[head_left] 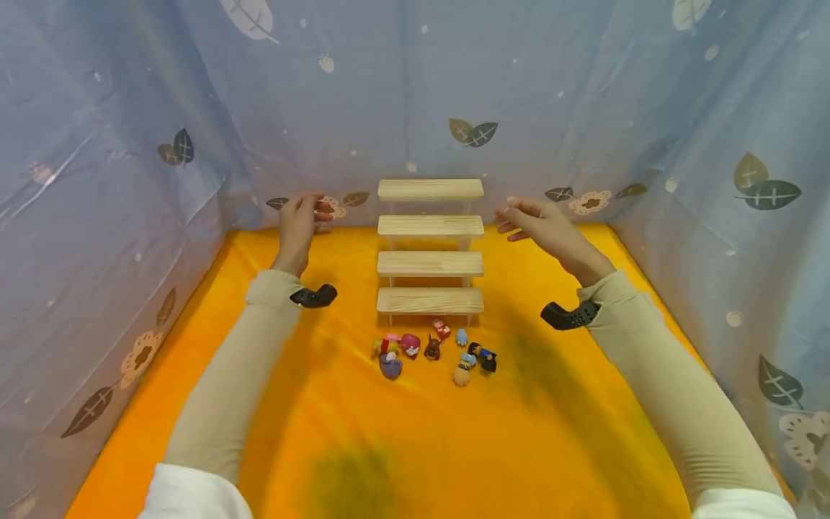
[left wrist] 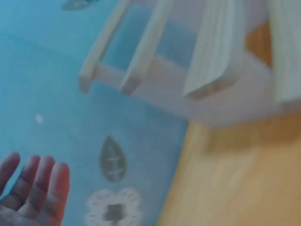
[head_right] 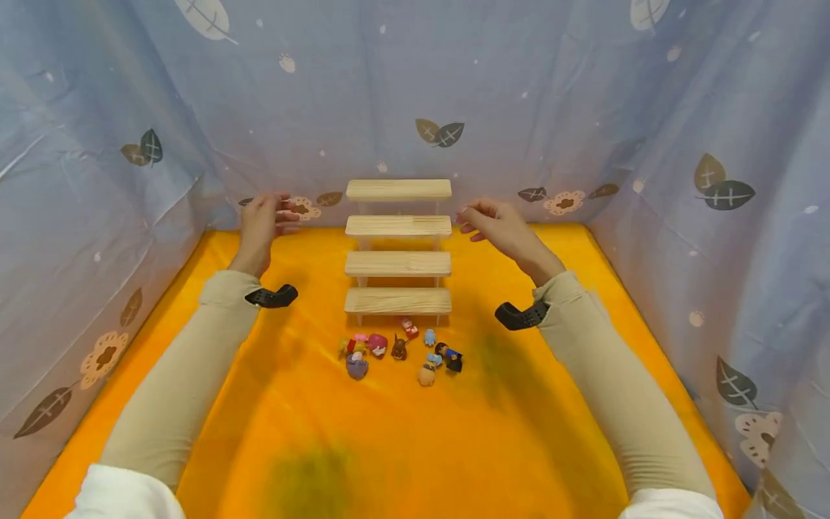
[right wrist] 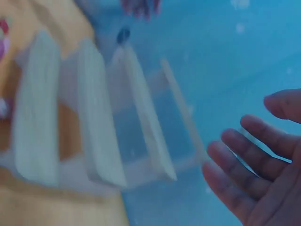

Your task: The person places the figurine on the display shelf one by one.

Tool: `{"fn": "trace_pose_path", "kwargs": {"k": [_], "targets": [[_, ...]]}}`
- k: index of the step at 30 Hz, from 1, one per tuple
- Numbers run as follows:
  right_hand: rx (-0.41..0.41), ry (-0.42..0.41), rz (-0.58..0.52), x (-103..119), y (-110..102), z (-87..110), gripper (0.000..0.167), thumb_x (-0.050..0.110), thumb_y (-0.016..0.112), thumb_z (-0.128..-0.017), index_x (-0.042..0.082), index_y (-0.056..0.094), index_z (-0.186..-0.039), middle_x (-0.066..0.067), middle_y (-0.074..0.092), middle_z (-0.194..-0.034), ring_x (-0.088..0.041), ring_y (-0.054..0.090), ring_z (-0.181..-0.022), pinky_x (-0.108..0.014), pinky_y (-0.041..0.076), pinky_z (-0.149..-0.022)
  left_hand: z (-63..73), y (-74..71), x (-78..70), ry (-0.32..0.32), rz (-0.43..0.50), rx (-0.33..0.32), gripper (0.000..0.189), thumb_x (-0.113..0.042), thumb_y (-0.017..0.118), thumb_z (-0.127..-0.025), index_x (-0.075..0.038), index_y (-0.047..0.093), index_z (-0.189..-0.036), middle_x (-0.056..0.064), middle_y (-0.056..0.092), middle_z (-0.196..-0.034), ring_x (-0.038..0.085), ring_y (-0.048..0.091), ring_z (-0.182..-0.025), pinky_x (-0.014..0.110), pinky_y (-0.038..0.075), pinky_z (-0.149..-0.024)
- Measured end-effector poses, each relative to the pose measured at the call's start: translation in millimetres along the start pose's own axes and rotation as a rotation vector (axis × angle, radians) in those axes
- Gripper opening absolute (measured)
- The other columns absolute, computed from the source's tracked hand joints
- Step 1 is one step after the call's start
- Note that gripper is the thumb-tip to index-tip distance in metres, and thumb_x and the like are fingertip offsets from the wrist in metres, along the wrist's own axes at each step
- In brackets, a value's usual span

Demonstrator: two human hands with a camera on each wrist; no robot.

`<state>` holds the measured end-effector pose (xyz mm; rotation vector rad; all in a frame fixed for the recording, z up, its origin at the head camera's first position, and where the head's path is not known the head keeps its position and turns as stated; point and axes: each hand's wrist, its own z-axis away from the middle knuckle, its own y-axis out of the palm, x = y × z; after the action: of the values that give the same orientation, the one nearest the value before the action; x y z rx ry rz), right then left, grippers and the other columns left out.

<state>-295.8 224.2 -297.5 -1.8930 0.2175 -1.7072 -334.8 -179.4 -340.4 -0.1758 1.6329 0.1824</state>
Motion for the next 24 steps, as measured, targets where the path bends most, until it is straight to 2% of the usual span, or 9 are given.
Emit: {"fn": "trace_pose_path", "kwargs": {"k": [3,5,7,11,13,15,17,19,24], "targets": [[0.100,-0.006,-0.057,-5,13,10.5,0.046,0.038,0.047,-0.108,0.004,0.056,-0.137,-0.013,0.064,-0.129,-0.022,0.065,-0.113,-0.035,0.054,-0.098,9.6,-4.4,27.0,-0.107,0.192,0.053,0.036,-0.034,0.045,-0.108,-0.011,0.057,-0.133,0.002,0.064,-0.113,0.015,0.067,-0.093,0.029,0.059,-0.081],[0.163,0.005,-0.081,-11,22,16.3,0.046,0.035,0.048,-0.108,0.002,0.054,-0.138,-0.015,0.064,-0.127,-0.022,0.066,-0.110,-0.031,0.056,-0.094,15.3,-5.9,46.8,-0.149,0.255,0.093,0.038,-0.034,0.045,-0.108,-0.010,0.056,-0.135,0.004,0.065,-0.116,0.019,0.067,-0.099,0.031,0.059,-0.083],[0.214,0.026,-0.111,-20,32,21.1,0.045,0.033,0.049,-0.108,0.000,0.052,-0.139,-0.020,0.063,-0.128,-0.022,0.067,-0.110,-0.032,0.056,-0.093,20.2,-4.9,66.2,-0.169,0.220,0.145,0.040,-0.036,0.043,-0.109,-0.011,0.055,-0.137,0.003,0.065,-0.116,0.024,0.066,-0.104,0.030,0.059,-0.083],[0.244,0.037,-0.157,-35,52,27.5,0.042,0.031,0.050,-0.107,0.001,0.054,-0.136,-0.026,0.061,-0.129,-0.024,0.066,-0.108,-0.035,0.056,-0.093,27.9,5.0,95.3,-0.165,0.127,0.217,0.041,-0.037,0.042,-0.109,-0.010,0.055,-0.137,0.008,0.063,-0.121,0.035,0.061,-0.117,0.029,0.059,-0.085],[0.250,0.029,-0.168,-41,63,30.4,0.039,0.029,0.050,-0.108,0.002,0.056,-0.135,-0.027,0.061,-0.127,-0.026,0.066,-0.108,-0.038,0.056,-0.093,31.1,11.6,104.9,-0.159,0.134,0.245,0.039,-0.037,0.042,-0.110,-0.010,0.055,-0.136,0.011,0.061,-0.127,0.037,0.057,-0.123,0.031,0.057,-0.091],[0.259,0.019,-0.165,-44,74,33.6,0.037,0.026,0.050,-0.108,0.002,0.057,-0.134,-0.028,0.062,-0.124,-0.030,0.067,-0.106,-0.040,0.056,-0.093,33.9,18.7,113.6,-0.156,0.196,0.268,0.035,-0.033,0.042,-0.110,-0.011,0.055,-0.133,0.014,0.057,-0.132,0.037,0.052,-0.127,0.034,0.052,-0.098],[0.267,-0.002,-0.120,-47,85,37.1,0.035,0.023,0.050,-0.108,0.000,0.058,-0.134,-0.028,0.064,-0.121,-0.031,0.067,-0.104,-0.040,0.056,-0.092,37.0,24.9,121.7,-0.161,0.272,0.294,0.032,-0.030,0.041,-0.110,-0.011,0.054,-0.133,0.015,0.052,-0.136,0.034,0.048,-0.129,0.037,0.047,-0.106],[0.275,-0.041,-0.006,-48,96,40.7,0.033,0.021,0.051,-0.107,0.001,0.060,-0.132,-0.024,0.067,-0.119,-0.027,0.067,-0.102,-0.037,0.056,-0.089,40.4,29.7,129.4,-0.184,0.341,0.304,0.032,-0.028,0.042,-0.110,-0.010,0.053,-0.134,0.012,0.051,-0.136,0.027,0.049,-0.126,0.039,0.043,-0.109],[0.304,-0.126,0.273,-45,123,45.8,0.030,0.021,0.056,-0.104,0.007,0.064,-0.130,-0.009,0.070,-0.120,-0.017,0.065,-0.100,-0.032,0.054,-0.083,47.0,37.3,145.4,-0.236,0.416,0.315,0.044,-0.029,0.042,-0.110,-0.003,0.043,-0.145,-0.001,0.054,-0.127,0.018,0.051,-0.120,0.032,0.043,-0.104]]}}
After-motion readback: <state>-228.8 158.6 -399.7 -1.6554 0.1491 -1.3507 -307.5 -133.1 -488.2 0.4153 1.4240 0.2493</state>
